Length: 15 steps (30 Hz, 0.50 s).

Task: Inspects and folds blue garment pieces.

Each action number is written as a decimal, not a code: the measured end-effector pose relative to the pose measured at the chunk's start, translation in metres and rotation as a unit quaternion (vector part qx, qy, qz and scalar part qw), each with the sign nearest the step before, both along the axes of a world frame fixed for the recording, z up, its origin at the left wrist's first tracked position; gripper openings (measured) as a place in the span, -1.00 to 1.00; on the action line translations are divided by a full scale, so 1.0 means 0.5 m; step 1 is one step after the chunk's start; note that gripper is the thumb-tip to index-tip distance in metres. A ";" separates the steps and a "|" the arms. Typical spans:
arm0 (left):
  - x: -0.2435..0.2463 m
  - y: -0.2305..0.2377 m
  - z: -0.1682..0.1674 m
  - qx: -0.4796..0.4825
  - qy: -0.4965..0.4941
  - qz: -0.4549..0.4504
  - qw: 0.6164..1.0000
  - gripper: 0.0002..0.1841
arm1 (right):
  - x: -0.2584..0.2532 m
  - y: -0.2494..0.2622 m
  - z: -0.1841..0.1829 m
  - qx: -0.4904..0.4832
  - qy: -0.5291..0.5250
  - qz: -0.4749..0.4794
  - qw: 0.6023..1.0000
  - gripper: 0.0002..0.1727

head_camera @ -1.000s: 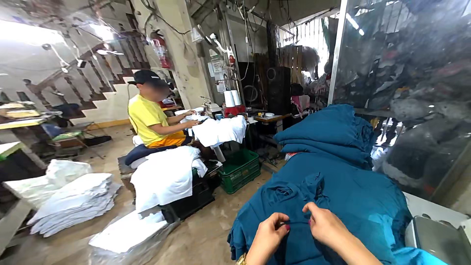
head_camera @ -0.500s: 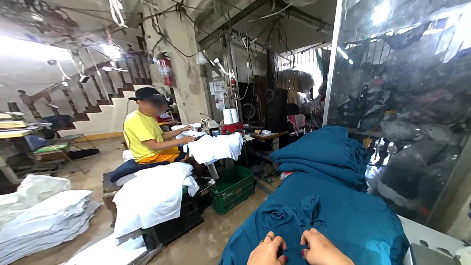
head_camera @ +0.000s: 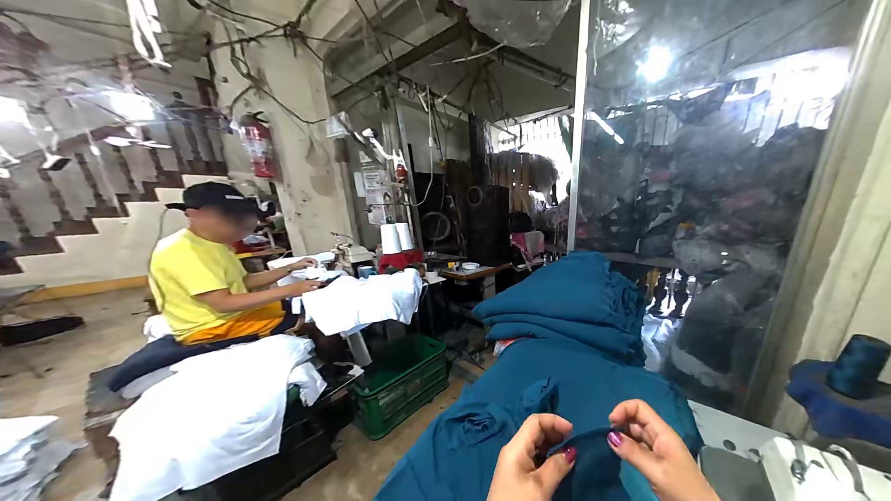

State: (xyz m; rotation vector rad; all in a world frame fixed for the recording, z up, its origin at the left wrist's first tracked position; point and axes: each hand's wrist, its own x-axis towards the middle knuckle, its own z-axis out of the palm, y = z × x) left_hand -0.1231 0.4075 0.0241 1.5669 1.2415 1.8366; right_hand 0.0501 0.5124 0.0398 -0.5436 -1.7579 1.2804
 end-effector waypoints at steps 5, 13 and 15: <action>0.043 0.077 -0.055 -0.177 0.073 0.013 0.981 -0.47 | 0.054 0.056 -0.059 -0.016 -0.209 -0.084 0.974 -0.61; 0.125 0.104 -0.079 -0.046 0.354 0.113 0.927 -0.65 | 0.068 0.121 -0.129 0.084 -0.408 -0.176 0.892 -0.47; 0.159 0.121 -0.092 -0.125 0.464 0.060 0.875 -0.67 | 0.077 0.129 -0.124 0.123 -0.520 -0.153 0.832 -0.50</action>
